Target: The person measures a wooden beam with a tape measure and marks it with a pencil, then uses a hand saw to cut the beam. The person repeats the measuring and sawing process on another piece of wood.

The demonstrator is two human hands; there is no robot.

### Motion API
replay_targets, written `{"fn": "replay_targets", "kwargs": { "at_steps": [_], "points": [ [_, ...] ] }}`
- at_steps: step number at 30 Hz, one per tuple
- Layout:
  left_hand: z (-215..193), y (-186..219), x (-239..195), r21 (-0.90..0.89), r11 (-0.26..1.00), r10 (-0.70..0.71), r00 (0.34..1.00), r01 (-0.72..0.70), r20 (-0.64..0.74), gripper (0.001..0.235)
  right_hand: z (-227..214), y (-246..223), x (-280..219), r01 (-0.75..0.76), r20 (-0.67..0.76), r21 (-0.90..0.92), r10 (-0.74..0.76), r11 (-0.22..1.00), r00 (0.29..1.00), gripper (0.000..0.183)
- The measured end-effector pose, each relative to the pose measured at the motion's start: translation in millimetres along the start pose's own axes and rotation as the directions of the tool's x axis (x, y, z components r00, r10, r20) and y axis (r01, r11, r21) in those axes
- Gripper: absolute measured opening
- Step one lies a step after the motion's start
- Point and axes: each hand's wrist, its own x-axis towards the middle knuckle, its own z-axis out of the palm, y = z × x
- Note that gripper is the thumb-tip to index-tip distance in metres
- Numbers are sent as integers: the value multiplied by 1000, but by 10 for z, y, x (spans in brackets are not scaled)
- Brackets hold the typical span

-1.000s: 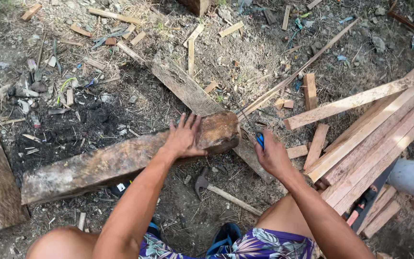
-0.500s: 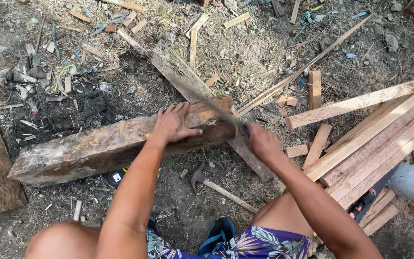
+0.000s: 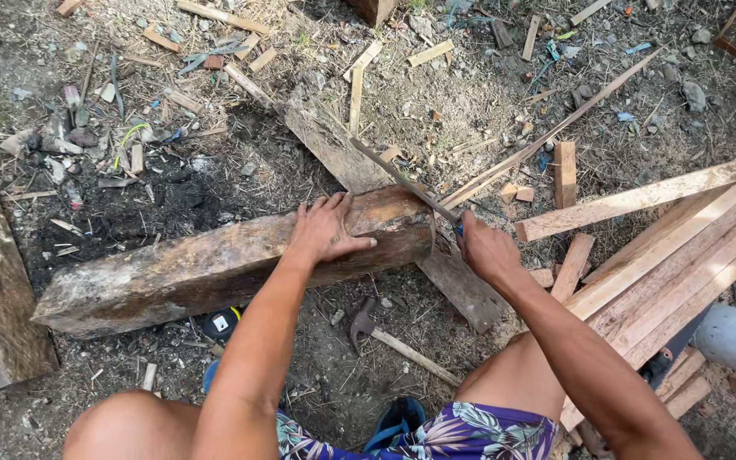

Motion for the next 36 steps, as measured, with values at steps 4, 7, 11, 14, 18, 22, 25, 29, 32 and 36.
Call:
{"fn": "replay_targets", "kwargs": {
  "at_steps": [4, 7, 11, 14, 18, 22, 25, 29, 32, 36],
  "points": [
    [-21, -36, 162, -27, 1000, 9, 1000, -9, 8, 126, 0, -2, -54, -64, 10, 193, 63, 979, 998, 25],
    [126, -99, 132, -82, 991, 97, 993, -102, -61, 127, 220, -33, -195, 397, -344, 204, -314, 895, 885, 31],
    [118, -46, 98, -15, 1000, 20, 999, -21, -37, 126, 196, 138, 119, 535, -458, 49, -457, 843, 762, 14],
    [-45, 8, 75, -31, 999, -16, 1000, 16, -11, 126, 15, 180, 310, -49, 4, -34, 49, 998, 999, 22],
    [-32, 93, 1, 19, 999, 42, 996, -40, -78, 130, -29, 12, -116, 247, -335, 126, -193, 961, 922, 30],
    [53, 47, -87, 56, 997, 47, 999, -48, 14, 121, -126, -165, -233, 717, -688, -34, -537, 697, 489, 26],
    [124, 68, -78, 94, 994, 52, 998, -49, -32, 126, -216, -89, -2, -124, 147, -4, 123, 992, 981, 19],
    [128, 49, -57, 117, 991, 71, 993, -60, -96, 131, -138, 7, 1, -4, -15, 4, 4, 1000, 1000, 29],
    [192, 37, -24, 99, 992, 86, 991, -76, -102, 131, 42, 53, -162, 187, -240, 146, -149, 971, 959, 31],
    [315, 27, -94, 156, 985, 74, 996, -67, -45, 126, 214, 109, -117, 544, -506, 108, -425, 832, 750, 25]
  ]
}}
